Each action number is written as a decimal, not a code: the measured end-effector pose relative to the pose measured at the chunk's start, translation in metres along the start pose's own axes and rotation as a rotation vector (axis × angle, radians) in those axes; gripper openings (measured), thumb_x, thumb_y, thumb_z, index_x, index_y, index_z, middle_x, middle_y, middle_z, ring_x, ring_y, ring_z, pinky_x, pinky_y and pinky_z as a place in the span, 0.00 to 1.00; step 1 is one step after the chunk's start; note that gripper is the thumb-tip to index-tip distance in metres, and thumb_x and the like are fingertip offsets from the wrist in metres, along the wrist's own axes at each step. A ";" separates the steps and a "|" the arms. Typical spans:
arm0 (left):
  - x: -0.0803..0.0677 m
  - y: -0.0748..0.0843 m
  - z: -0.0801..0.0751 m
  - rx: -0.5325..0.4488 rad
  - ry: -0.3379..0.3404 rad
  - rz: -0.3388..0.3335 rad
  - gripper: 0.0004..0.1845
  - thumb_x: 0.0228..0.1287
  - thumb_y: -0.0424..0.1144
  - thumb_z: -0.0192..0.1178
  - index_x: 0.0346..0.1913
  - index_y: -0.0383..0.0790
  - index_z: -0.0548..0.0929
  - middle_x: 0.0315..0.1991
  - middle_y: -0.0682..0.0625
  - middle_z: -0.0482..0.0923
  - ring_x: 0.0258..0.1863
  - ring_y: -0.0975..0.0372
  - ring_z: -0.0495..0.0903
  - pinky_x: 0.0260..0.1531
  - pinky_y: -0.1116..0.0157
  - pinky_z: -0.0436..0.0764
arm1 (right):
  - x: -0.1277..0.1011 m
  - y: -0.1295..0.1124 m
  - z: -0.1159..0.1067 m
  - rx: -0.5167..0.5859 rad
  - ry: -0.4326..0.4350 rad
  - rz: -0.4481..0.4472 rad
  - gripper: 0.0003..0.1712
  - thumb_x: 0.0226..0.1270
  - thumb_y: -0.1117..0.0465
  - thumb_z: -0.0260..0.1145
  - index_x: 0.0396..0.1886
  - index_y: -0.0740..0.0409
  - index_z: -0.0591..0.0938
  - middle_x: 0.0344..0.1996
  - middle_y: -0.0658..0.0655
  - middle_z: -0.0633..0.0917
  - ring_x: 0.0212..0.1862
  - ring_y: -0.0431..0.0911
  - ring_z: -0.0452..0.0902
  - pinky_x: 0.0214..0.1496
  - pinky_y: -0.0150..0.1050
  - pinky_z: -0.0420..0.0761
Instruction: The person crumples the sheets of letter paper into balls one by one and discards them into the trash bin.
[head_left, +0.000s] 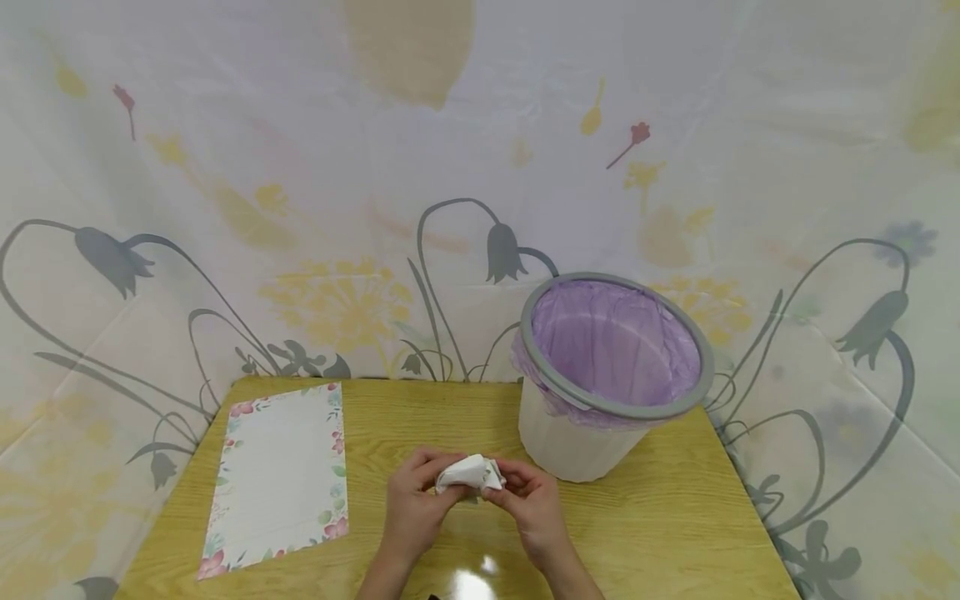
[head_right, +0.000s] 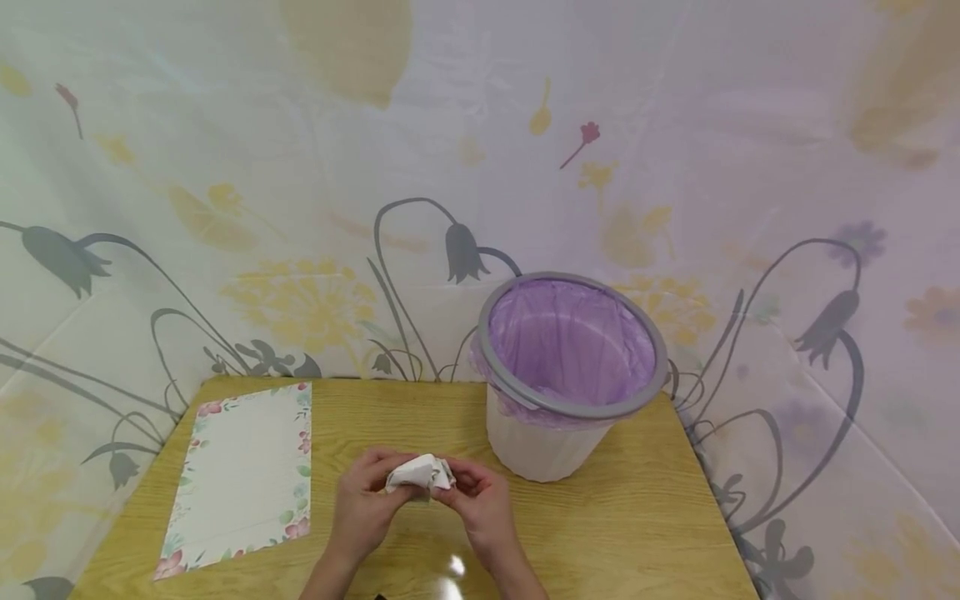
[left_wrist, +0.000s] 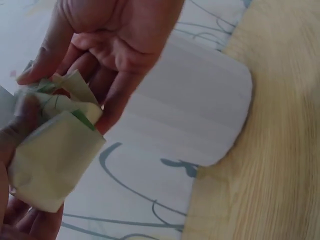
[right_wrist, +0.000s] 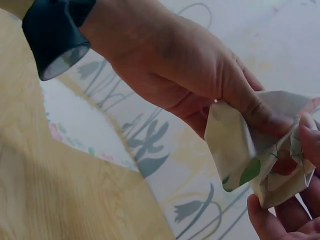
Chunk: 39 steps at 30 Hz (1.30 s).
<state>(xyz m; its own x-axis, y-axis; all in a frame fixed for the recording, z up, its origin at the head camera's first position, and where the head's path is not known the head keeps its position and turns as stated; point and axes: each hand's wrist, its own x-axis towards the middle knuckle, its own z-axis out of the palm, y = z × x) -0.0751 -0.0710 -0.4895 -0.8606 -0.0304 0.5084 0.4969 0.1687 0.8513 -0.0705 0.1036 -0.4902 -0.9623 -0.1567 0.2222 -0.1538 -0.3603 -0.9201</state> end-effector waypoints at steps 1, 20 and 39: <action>0.000 0.000 -0.001 0.025 -0.034 0.023 0.21 0.46 0.22 0.75 0.47 0.34 0.88 0.41 0.45 0.83 0.39 0.62 0.81 0.33 0.66 0.85 | 0.000 0.000 0.000 -0.014 0.019 0.006 0.17 0.59 0.80 0.67 0.49 0.74 0.82 0.42 0.51 0.89 0.44 0.41 0.84 0.43 0.32 0.84; 0.005 -0.007 -0.024 -0.412 -0.347 0.072 0.25 0.54 0.31 0.71 0.57 0.34 0.84 0.58 0.42 0.80 0.56 0.57 0.78 0.46 0.63 0.83 | 0.001 -0.002 -0.012 0.167 -0.170 -0.040 0.20 0.65 0.75 0.65 0.49 0.50 0.87 0.50 0.50 0.87 0.51 0.41 0.82 0.48 0.31 0.82; 0.006 -0.001 0.011 -0.131 0.083 0.334 0.21 0.35 0.06 0.67 0.32 0.31 0.86 0.33 0.39 0.82 0.35 0.53 0.83 0.29 0.73 0.82 | -0.004 0.006 0.010 0.154 0.011 -0.117 0.25 0.57 0.82 0.65 0.42 0.47 0.89 0.44 0.51 0.88 0.48 0.41 0.84 0.46 0.29 0.83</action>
<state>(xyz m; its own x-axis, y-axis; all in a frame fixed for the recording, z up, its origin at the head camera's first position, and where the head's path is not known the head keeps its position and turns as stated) -0.0815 -0.0604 -0.4886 -0.6394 -0.0757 0.7651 0.7634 0.0556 0.6435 -0.0658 0.0929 -0.4932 -0.9425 -0.0957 0.3203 -0.2292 -0.5122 -0.8277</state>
